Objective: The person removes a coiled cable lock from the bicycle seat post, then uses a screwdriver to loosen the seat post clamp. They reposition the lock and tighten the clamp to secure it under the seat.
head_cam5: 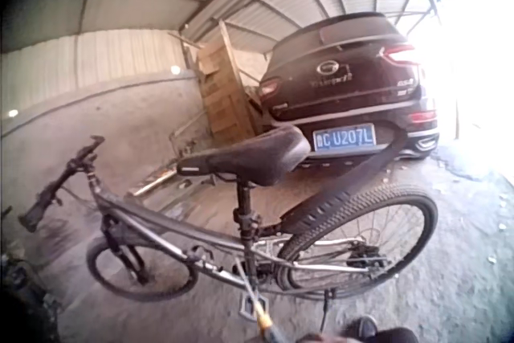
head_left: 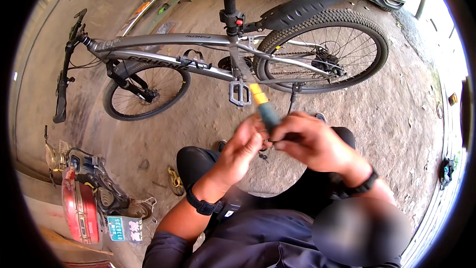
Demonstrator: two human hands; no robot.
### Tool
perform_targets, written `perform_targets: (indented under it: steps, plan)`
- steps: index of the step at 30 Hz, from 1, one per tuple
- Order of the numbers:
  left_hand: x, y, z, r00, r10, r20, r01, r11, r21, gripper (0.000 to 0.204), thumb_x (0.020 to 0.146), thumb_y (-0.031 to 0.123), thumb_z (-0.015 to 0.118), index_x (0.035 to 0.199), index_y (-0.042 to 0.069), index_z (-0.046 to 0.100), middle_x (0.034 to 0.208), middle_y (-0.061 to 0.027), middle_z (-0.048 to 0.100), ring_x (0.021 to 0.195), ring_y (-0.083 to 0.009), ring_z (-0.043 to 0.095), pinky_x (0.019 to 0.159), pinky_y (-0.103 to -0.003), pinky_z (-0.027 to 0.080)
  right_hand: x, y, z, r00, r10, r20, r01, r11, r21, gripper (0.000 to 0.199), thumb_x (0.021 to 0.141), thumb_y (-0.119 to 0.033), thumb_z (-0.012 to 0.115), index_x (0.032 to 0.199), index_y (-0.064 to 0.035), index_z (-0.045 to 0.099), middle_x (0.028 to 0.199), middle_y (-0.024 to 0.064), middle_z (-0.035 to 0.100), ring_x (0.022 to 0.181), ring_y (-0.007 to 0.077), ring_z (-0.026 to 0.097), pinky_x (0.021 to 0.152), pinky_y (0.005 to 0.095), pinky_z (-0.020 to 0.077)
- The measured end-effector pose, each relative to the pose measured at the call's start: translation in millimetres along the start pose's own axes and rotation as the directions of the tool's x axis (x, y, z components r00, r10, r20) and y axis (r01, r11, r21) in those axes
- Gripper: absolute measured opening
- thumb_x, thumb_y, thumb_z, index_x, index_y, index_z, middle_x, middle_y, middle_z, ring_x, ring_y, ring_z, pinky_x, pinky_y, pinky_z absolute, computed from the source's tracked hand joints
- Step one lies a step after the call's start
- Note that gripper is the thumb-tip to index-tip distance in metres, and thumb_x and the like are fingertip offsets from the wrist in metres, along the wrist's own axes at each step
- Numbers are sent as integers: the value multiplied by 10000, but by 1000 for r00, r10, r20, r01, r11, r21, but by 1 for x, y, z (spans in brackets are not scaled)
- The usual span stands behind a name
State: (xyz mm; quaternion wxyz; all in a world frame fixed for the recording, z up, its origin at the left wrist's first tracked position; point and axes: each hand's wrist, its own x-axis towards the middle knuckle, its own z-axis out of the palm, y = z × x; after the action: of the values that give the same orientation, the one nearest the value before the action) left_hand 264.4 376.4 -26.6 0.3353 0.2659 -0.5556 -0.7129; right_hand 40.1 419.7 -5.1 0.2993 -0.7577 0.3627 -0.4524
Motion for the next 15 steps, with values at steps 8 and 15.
perform_targets:
  steps: [8, 15]
  plan:
    - [20, 19, -73, 845, 52, -532, -55, 998, 9, 204, 1063, 202, 532, 1185, 40, 557, 1097, -146, 686, 931, -275, 716, 801, -389, 578, 124, 69, 28, 956, 150, -253, -169, 984, -56, 343, 842, -132, 782, 1075, -6, 563, 891, 168, 649, 789, 307, 723, 692, 404, 565]
    - [37, 26, -103, 789, 57, -612, 92, 974, 208, 215, 1052, 195, 510, 1190, 34, 544, 1040, -131, 687, 794, -234, 705, 703, -349, 561, 193, 145, 12, 716, 146, -682, -120, 989, 85, 739, 851, -91, 796, 1456, 40, 392, 1348, 262, 530, 783, 271, 726, 756, 366, 581]
